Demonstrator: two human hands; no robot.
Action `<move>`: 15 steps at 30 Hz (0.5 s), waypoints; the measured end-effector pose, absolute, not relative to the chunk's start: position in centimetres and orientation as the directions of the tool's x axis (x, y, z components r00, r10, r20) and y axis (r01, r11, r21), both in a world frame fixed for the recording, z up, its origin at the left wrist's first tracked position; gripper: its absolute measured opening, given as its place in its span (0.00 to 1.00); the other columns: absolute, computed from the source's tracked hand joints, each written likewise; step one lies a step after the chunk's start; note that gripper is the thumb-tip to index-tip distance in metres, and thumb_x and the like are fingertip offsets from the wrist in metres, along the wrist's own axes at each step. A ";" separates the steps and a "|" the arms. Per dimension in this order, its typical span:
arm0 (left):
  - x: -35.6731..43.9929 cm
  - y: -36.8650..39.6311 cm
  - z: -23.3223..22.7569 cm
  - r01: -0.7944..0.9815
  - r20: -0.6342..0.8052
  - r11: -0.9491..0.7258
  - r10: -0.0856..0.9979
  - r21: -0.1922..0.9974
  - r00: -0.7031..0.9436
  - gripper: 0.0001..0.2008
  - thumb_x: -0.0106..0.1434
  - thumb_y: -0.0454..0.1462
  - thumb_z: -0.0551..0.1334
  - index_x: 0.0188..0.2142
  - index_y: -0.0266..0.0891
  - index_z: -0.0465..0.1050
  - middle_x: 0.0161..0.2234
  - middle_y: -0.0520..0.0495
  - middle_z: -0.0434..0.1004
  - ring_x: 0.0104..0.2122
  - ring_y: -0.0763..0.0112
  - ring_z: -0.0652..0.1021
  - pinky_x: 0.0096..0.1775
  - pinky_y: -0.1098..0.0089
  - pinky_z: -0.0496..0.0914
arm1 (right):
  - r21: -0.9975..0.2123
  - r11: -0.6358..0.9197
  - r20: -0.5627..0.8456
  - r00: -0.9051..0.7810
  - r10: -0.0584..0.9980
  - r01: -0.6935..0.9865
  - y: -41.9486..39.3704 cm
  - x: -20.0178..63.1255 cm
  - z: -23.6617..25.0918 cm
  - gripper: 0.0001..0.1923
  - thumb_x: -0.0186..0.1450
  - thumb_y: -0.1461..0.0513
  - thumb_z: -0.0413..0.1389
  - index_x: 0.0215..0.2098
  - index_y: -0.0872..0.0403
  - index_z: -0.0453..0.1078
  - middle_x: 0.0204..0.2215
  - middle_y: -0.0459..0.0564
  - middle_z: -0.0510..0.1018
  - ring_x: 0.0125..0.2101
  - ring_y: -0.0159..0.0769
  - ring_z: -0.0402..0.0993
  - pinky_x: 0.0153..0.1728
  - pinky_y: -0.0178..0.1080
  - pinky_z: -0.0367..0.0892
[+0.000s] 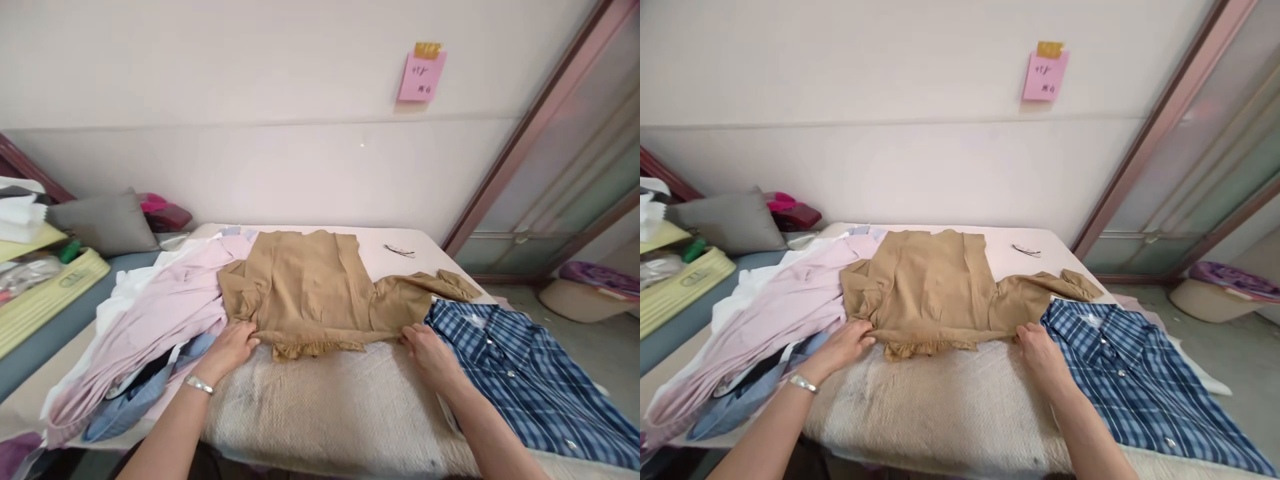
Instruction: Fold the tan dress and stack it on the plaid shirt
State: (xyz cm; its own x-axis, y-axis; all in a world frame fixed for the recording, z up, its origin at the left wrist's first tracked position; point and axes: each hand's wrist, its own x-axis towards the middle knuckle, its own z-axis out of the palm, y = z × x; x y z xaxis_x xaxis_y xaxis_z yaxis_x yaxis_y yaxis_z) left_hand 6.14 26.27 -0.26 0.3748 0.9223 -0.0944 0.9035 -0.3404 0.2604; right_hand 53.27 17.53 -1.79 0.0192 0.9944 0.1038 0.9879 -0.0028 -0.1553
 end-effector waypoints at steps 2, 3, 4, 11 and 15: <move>6.2 26.2 0.2 0.903 -0.121 -0.338 0.917 0.267 0.379 0.07 0.64 0.34 0.59 0.41 0.41 0.75 0.44 0.42 0.80 0.46 0.60 0.78 0.48 0.63 0.66 | -0.133 -0.017 0.080 0.028 0.996 0.991 17.5 53.3 -1.2 0.12 0.61 0.74 0.48 0.31 0.54 0.69 0.33 0.53 0.74 0.37 0.38 0.71 0.38 0.37 0.60; 6.3 26.1 0.5 0.898 -0.124 -0.345 0.913 0.274 0.389 0.08 0.64 0.33 0.59 0.40 0.41 0.75 0.44 0.43 0.80 0.46 0.60 0.77 0.48 0.63 0.66 | -0.127 -0.019 0.068 0.028 0.997 0.992 17.4 53.5 -0.9 0.12 0.59 0.75 0.48 0.30 0.55 0.69 0.33 0.53 0.74 0.38 0.39 0.71 0.39 0.37 0.60; 6.3 25.9 0.9 0.892 -0.129 -0.352 0.908 0.284 0.399 0.07 0.64 0.34 0.59 0.38 0.41 0.76 0.42 0.43 0.80 0.45 0.61 0.77 0.48 0.63 0.65 | -0.125 -0.017 0.054 0.024 0.998 0.992 17.2 53.7 -0.7 0.12 0.59 0.75 0.48 0.30 0.54 0.68 0.33 0.53 0.75 0.39 0.39 0.71 0.39 0.37 0.61; 6.6 23.1 4.2 0.813 -0.311 -0.382 0.785 0.439 0.537 0.19 0.70 0.46 0.55 0.25 0.41 0.71 0.29 0.49 0.77 0.34 0.65 0.76 0.38 0.67 0.63 | -0.048 -0.059 -0.044 0.057 0.997 0.997 14.3 55.5 0.4 0.13 0.58 0.75 0.49 0.25 0.53 0.66 0.32 0.53 0.76 0.39 0.40 0.73 0.37 0.38 0.60; 7.0 22.7 5.0 0.819 -0.464 -0.258 0.719 0.513 0.517 0.19 0.68 0.48 0.56 0.26 0.41 0.72 0.23 0.51 0.76 0.28 0.66 0.77 0.34 0.68 0.64 | 0.075 -0.188 -0.200 0.199 0.959 0.979 13.3 54.3 1.4 0.12 0.62 0.73 0.49 0.30 0.55 0.73 0.35 0.58 0.78 0.38 0.44 0.74 0.35 0.41 0.59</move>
